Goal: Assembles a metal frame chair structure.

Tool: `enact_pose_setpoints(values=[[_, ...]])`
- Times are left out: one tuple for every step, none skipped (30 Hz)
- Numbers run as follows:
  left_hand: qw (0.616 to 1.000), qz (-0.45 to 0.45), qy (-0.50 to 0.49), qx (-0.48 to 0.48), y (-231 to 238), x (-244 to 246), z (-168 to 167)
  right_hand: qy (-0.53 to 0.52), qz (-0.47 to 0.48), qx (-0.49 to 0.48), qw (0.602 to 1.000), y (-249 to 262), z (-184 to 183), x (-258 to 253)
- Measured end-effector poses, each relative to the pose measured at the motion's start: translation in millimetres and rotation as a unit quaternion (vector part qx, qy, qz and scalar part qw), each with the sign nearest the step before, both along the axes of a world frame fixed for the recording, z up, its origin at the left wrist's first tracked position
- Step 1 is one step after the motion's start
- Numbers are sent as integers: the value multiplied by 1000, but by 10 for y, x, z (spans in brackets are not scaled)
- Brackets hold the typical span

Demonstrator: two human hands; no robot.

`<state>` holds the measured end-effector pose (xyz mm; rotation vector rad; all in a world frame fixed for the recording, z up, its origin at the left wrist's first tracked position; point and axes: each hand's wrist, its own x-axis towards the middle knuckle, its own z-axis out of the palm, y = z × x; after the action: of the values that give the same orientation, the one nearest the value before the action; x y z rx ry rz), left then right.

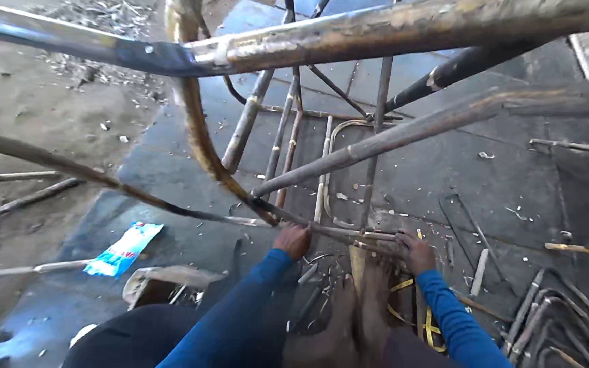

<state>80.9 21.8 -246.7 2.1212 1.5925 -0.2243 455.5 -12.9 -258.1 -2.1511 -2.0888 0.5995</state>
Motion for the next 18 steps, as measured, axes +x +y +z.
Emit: enact_pose_setpoints(values=[[999,35,-36,1,-119,-47,30,-9,-2,-14,1000,-22,46,-33],[995,75,-65,-3,-250,-129,39,-18,-2,-34,999,-34,79,-69],[990,120,-75,-22,-375,-218,55,-27,0,-47,999,-39,94,-93],[983,160,-64,-60,-465,-300,65,-36,1,-58,998,-29,104,-106],[977,181,-37,-110,-514,-356,71,-45,-1,-72,996,-2,110,-104],[971,175,1,-161,-555,-381,59,-52,-2,-82,995,24,113,-91],[967,147,40,-206,-610,-372,36,-61,0,-91,994,37,119,-75],[961,114,72,-240,-680,-327,15,-70,5,-101,992,43,122,-60],[959,81,97,-253,-755,-259,-7,-77,11,-107,991,43,127,-48],[962,51,108,-247,-815,-187,-45,-85,16,-111,990,42,130,-40],[967,26,108,-230,-863,-124,-98,-90,18,-116,989,28,130,-39],[971,3,102,-217,-888,-63,-145,-91,14,-124,988,-6,134,-45],[973,-14,92,-209,-894,-7,-181,-93,5,-132,987,-46,142,-44],[975,-23,81,-205,-885,27,-194,-93,-3,-137,986,-72,144,-42],[978,-16,69,-198,-880,31,-200,-91,-6,-139,986,-80,134,-39],[979,-1,60,-193,-895,8,-216,-86,-6,-138,987,-90,123,-41],[979,18,55,-193,-917,-22,-213,-75,-10,-135,988,-111,121,-54],[979,33,58,-195,-931,-44,-209,-62,-17,-130,989,-139,113,-59]])
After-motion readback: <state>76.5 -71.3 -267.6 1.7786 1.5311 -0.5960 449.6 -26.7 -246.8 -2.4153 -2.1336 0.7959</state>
